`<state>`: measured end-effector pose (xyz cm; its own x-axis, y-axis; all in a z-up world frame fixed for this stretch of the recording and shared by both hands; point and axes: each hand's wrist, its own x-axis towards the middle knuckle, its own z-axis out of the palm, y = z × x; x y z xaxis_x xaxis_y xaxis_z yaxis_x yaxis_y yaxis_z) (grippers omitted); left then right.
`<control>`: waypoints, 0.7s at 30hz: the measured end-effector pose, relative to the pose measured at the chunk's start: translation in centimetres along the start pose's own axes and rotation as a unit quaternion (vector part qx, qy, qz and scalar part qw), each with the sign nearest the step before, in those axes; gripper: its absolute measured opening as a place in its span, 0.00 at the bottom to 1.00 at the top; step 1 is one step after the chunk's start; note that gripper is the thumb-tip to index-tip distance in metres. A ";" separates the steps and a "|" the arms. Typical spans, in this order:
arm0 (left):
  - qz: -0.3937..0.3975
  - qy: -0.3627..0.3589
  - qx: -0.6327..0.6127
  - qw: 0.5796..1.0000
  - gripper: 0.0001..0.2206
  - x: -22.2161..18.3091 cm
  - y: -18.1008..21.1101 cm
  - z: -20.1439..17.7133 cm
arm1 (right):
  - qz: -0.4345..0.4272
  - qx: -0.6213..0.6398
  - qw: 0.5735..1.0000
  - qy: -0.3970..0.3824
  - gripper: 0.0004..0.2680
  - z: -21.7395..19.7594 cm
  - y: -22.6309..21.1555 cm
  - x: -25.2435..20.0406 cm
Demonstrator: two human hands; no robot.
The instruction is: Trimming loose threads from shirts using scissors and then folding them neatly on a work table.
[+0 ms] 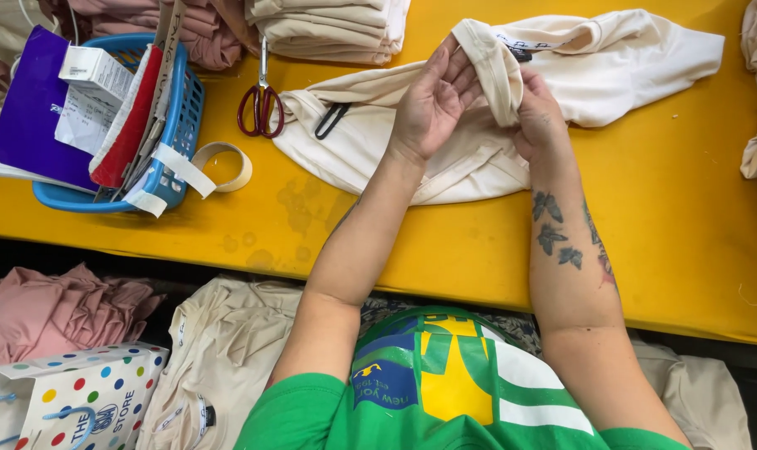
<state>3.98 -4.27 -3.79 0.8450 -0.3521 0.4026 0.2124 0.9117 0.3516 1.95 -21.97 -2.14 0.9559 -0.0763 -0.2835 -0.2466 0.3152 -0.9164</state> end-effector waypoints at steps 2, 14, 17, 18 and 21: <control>0.015 -0.007 -0.006 1.000 0.18 0.1 0.1 0.1 | -0.127 -0.162 0.973 0.101 0.10 -1.2 0.7 0.2; 0.045 0.202 0.060 0.976 0.12 0.2 -1.4 -0.3 | 0.018 0.151 0.983 -0.105 0.15 2.6 1.9 -1.2; 0.012 0.174 0.071 0.982 0.14 -0.1 -1.8 -0.8 | -0.055 0.265 0.960 -0.075 0.09 0.7 1.2 -0.7; -0.011 0.152 0.070 0.986 0.15 -0.2 -1.9 -0.8 | -0.063 0.281 0.955 -0.071 0.07 0.3 0.6 -0.9; -0.015 0.126 0.384 0.915 0.20 -0.3 -1.8 0.4 | -0.160 0.131 0.975 -0.087 0.10 -0.3 0.2 -0.9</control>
<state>3.12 -5.87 -4.17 0.9514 -0.2265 0.2085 -0.0873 0.4511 0.8882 1.00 -22.09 -2.11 0.9955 -0.0550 0.0776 0.0950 0.5346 -0.8397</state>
